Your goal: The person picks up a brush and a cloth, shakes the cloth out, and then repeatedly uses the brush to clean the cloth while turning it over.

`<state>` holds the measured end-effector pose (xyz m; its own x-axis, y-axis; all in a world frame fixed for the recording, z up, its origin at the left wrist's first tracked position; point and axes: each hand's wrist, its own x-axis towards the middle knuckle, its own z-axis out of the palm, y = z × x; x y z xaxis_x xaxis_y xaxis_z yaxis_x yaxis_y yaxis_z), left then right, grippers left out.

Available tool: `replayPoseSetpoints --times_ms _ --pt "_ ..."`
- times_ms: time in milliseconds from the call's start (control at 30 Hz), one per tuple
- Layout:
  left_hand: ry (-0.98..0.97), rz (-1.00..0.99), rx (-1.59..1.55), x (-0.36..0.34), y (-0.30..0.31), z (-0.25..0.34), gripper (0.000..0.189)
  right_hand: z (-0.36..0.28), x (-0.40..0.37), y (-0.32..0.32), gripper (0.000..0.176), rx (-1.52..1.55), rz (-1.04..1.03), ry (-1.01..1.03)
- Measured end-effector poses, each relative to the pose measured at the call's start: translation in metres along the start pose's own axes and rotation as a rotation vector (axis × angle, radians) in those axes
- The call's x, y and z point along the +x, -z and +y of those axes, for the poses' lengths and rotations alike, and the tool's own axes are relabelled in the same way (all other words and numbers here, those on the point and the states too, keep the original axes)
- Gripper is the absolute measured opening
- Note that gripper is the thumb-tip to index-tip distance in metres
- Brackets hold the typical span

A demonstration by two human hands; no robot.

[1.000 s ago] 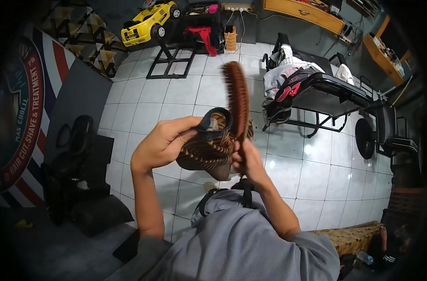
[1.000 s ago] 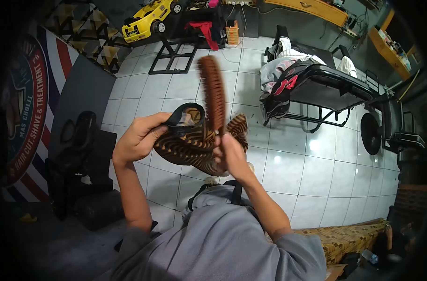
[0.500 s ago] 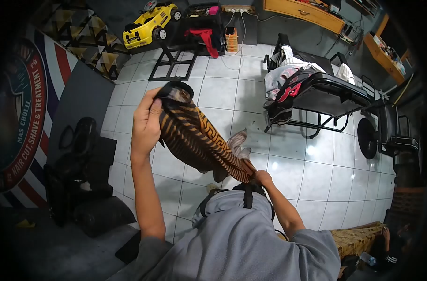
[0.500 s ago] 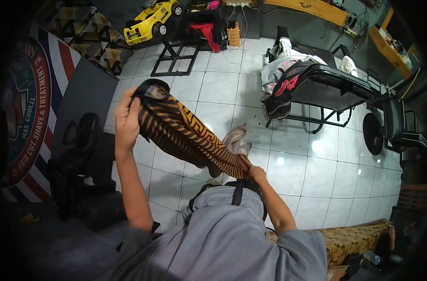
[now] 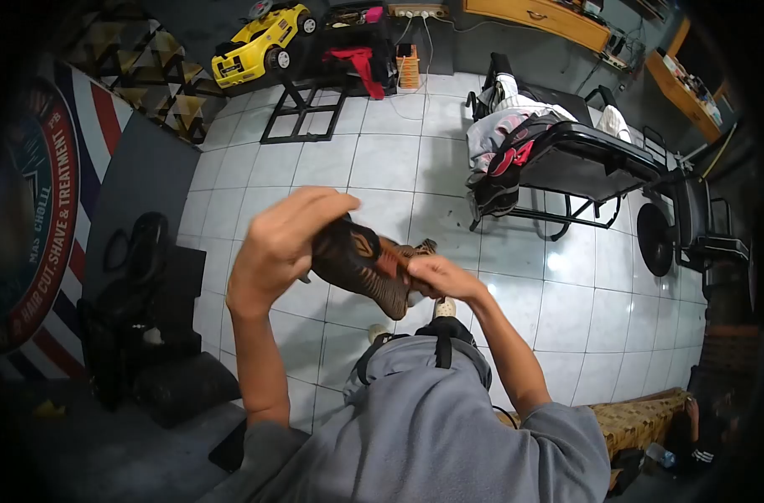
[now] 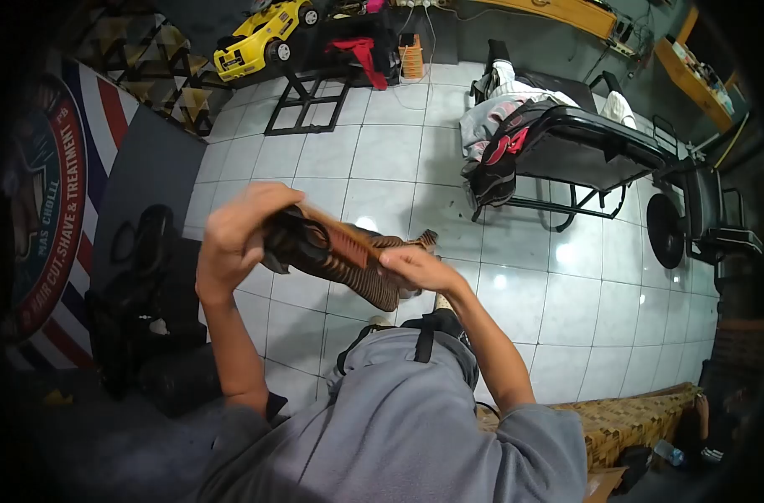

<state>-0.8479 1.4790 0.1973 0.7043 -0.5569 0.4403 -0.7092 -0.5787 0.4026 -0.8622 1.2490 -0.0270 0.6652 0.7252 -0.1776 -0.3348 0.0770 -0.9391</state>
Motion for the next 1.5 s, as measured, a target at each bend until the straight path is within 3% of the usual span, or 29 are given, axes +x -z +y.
replayPoseSetpoints --times_ms 100,167,233,300,433,500,567,667,767,800,833,900,967,1000,1067,1133,1167,1233,1333,1367,1400,1500 --pt "-0.131 0.25 0.157 -0.003 0.014 -0.009 0.045 0.119 0.01 0.022 0.04 -0.511 0.065 -0.152" --pt "-0.164 0.392 0.23 -0.007 0.023 -0.012 0.049 0.188 -0.004 0.033 0.043 -1.074 0.12 -0.218" --pt "-0.138 0.487 0.282 -0.012 0.024 -0.015 0.05 0.238 -0.024 0.041 0.047 -1.04 0.247 -0.603" --pt "-0.123 0.541 0.256 -0.014 0.024 -0.02 0.05 0.246 -0.043 0.047 0.051 -1.071 0.314 -0.658" --pt "-0.254 0.304 0.269 -0.022 0.008 -0.022 0.04 0.194 -0.043 0.056 0.057 -1.048 0.485 -0.574" --pt "-0.354 0.209 0.314 -0.027 -0.005 -0.022 0.036 0.142 -0.033 0.061 0.056 -0.793 0.628 -0.296" --pt "-0.519 0.112 0.229 -0.023 -0.011 -0.009 0.033 0.057 -0.028 0.042 0.055 -0.093 0.574 -0.214" --pt "-0.663 0.019 0.248 -0.027 -0.017 0.007 0.027 -0.033 -0.026 -0.004 0.055 0.496 0.34 0.015" --pt "-0.781 0.021 0.279 -0.033 -0.016 0.016 0.024 -0.039 -0.015 -0.013 0.051 0.362 -0.071 0.097" --pt "-0.786 0.088 0.245 -0.037 -0.017 0.016 0.025 -0.03 -0.005 -0.014 0.046 0.133 -0.133 0.147" --pt "-0.772 0.103 0.264 -0.039 -0.014 0.015 0.027 -0.032 0.003 -0.02 0.043 -0.041 -0.207 0.063" --pt "-0.746 0.134 0.305 -0.044 0.001 0.012 0.032 0.012 0.022 -0.024 0.044 0.001 -0.173 -0.064" --pt "-0.658 0.222 0.319 -0.054 0.018 0.011 0.045 0.086 0.038 -0.012 0.044 -0.482 -0.011 0.11" --pt "-0.597 0.335 0.271 -0.059 0.02 0.014 0.041 0.114 0.035 -0.006 0.046 -0.754 0.05 0.095" --pt "-0.443 0.605 0.084 -0.073 0.016 0.014 0.033 0.172 0.022 -0.002 0.053 -1.192 0.218 -0.194" --pt "-0.31 0.71 -0.146 -0.082 0.011 0.018 0.027 0.19 -0.001 -0.005 0.054 -1.192 0.296 -0.447" --pt "-0.253 0.768 -0.268 -0.086 0.009 0.021 0.024 0.203 -0.007 0.001 0.054 -1.184 0.334 -0.489" --pt "-0.304 0.696 -0.328 -0.088 0.006 0.017 0.025 0.223 -0.015 0.011 0.054 -1.17 0.407 -0.579" --pt "-0.382 0.597 -0.058 -0.08 -0.004 0.018 0.029 0.215 -0.004 0.035 0.056 -1.047 0.549 -0.535" --pt "-0.367 0.563 -0.032 -0.08 -0.007 0.019 0.032 0.196 0.0 0.037 0.058 -0.971 0.638 -0.394" --pt "-0.38 0.541 -0.038 -0.077 -0.009 0.019 0.035 0.18 0.005 0.036 0.058 -0.725 0.754 -0.204" --pt "-0.39 0.482 -0.006 -0.071 -0.011 0.018 0.041 0.053 0.007 -0.021 0.05 0.028 0.654 0.012"
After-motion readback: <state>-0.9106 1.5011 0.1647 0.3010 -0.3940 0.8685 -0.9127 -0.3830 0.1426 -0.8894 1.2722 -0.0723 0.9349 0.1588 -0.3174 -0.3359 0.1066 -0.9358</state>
